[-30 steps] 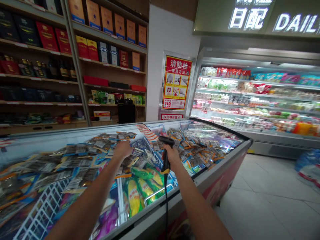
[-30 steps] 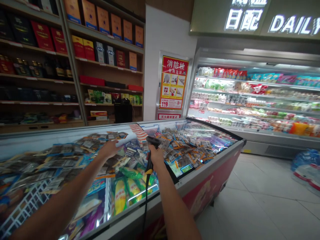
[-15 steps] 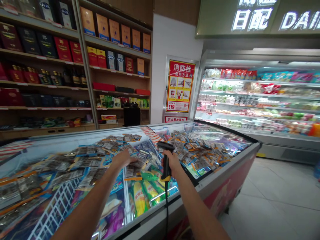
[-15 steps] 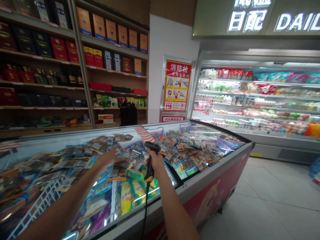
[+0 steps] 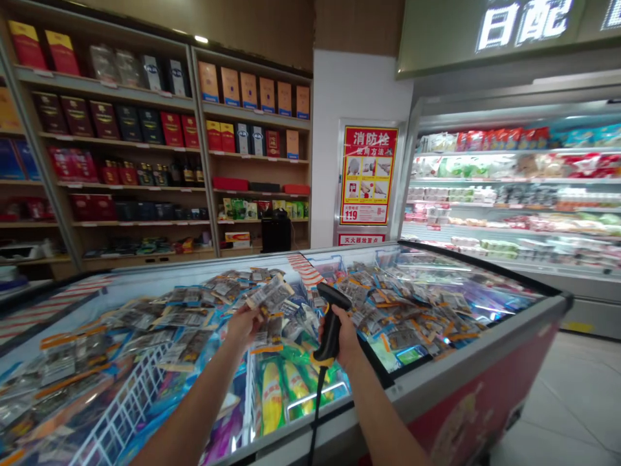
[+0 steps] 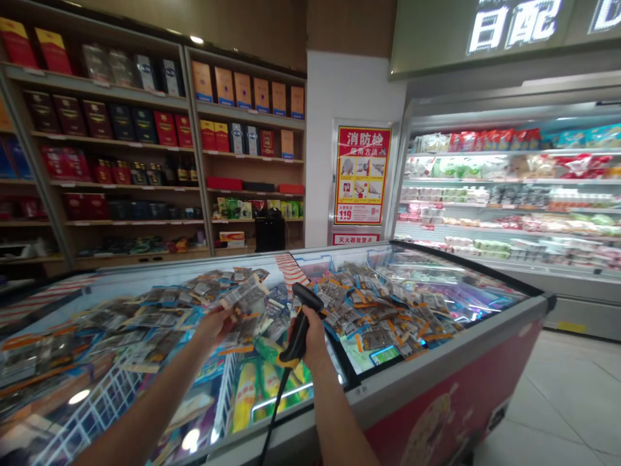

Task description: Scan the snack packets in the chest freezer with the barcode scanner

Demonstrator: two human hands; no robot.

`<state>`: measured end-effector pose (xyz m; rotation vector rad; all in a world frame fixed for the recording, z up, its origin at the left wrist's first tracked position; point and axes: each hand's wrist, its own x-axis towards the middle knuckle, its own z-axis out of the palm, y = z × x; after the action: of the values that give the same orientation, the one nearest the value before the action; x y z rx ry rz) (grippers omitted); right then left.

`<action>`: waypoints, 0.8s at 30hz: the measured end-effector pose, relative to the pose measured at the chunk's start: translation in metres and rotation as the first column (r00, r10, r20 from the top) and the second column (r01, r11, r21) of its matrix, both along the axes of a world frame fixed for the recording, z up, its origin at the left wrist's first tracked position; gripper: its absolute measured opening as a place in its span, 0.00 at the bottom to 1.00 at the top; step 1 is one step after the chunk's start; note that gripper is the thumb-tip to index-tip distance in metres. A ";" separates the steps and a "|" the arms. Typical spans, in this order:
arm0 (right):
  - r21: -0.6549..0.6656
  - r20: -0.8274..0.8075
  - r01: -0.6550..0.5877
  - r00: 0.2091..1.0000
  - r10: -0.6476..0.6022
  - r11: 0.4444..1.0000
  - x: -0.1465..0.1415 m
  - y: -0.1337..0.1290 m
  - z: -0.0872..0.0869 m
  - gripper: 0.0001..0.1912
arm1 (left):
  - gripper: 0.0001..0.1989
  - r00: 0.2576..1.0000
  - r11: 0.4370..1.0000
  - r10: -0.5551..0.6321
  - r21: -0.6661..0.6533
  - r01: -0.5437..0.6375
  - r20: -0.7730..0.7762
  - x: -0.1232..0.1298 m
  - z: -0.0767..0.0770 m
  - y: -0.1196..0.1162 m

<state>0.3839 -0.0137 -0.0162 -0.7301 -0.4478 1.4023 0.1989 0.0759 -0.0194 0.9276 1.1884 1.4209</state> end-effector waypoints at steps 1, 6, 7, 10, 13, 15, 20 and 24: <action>-0.005 -0.007 -0.010 1.000 0.010 1.000 -0.002 -0.001 0.001 0.13 | 0.08 0.995 1.000 0.000 -0.020 0.002 0.102 0.003 0.000 0.002; -0.015 0.001 -0.001 1.000 0.001 1.000 -0.031 -0.006 0.014 0.12 | 0.08 0.948 1.000 0.010 -0.022 -0.003 0.318 0.005 -0.003 0.006; -0.006 0.003 -0.013 1.000 0.013 1.000 -0.040 -0.007 0.017 0.12 | 0.08 0.940 1.000 0.006 -0.020 0.001 0.342 0.004 -0.004 0.005; 0.005 0.021 -0.039 0.999 0.039 0.999 -0.065 -0.009 0.027 0.12 | 0.09 0.917 1.000 -0.011 -0.018 0.020 0.398 0.003 -0.006 0.004; 0.014 0.058 -0.042 0.997 0.042 0.999 -0.083 -0.009 0.033 0.12 | 0.10 0.898 1.000 -0.012 -0.021 0.023 0.439 0.004 -0.007 0.004; 0.013 0.062 -0.028 0.998 0.027 1.000 -0.089 -0.006 0.034 0.12 | 0.10 0.885 0.999 -0.022 -0.020 0.035 0.465 0.005 -0.008 0.006; 0.005 0.086 0.042 0.995 -0.042 0.999 -0.092 0.001 0.036 0.12 | 0.10 0.849 0.998 -0.042 -0.025 0.064 0.527 0.002 -0.010 0.012; 0.008 0.151 0.089 0.985 -0.089 0.996 -0.088 0.000 0.040 0.12 | 0.10 0.843 0.999 -0.036 -0.007 0.047 0.537 0.001 -0.011 0.016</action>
<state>0.2961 -0.0138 0.0241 -0.8491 -0.5278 1.2681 0.2001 0.0915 -0.0304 0.4788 0.7481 1.4986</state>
